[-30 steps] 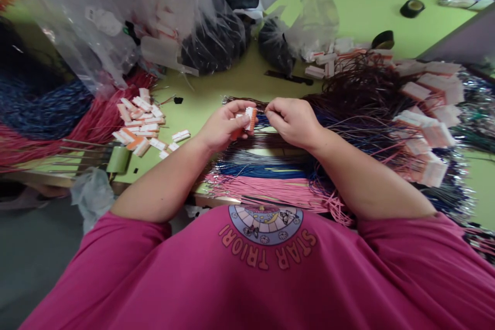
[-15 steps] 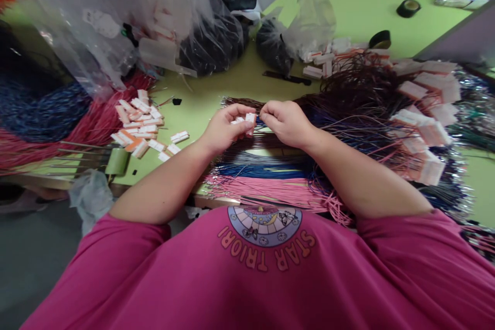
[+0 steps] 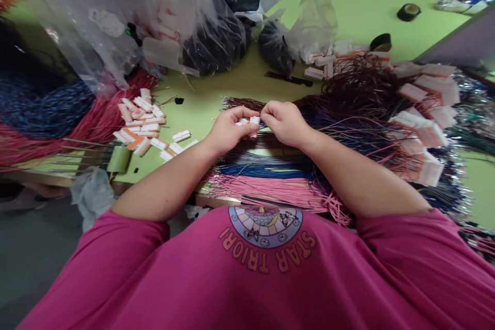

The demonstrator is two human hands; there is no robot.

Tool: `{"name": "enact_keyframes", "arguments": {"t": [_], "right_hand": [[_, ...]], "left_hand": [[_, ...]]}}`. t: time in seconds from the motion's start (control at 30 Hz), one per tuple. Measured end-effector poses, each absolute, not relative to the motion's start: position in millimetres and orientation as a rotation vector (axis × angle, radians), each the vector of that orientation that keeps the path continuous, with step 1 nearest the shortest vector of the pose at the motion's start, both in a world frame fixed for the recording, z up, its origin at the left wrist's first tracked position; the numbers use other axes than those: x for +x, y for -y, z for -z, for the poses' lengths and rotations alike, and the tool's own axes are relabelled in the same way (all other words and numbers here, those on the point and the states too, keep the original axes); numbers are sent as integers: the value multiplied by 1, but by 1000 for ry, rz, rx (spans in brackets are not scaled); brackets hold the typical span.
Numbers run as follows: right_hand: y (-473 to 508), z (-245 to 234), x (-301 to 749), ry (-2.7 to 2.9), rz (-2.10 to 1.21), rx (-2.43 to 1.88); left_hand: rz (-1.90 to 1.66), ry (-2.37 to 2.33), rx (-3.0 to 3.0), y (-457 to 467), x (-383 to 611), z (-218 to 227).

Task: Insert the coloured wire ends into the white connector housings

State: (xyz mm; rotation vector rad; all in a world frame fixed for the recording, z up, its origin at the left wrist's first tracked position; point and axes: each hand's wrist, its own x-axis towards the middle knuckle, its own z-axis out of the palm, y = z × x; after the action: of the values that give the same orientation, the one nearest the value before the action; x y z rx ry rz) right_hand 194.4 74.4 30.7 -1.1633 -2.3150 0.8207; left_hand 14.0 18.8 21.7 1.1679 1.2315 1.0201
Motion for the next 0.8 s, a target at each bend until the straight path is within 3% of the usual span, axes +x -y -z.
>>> {"name": "enact_keyframes", "arguments": {"t": [0.8], "right_hand": [[-72,-35,192,2301,-859,-1210]], "left_hand": [[-1087,-1219,1097,-19,18,-16]]}}
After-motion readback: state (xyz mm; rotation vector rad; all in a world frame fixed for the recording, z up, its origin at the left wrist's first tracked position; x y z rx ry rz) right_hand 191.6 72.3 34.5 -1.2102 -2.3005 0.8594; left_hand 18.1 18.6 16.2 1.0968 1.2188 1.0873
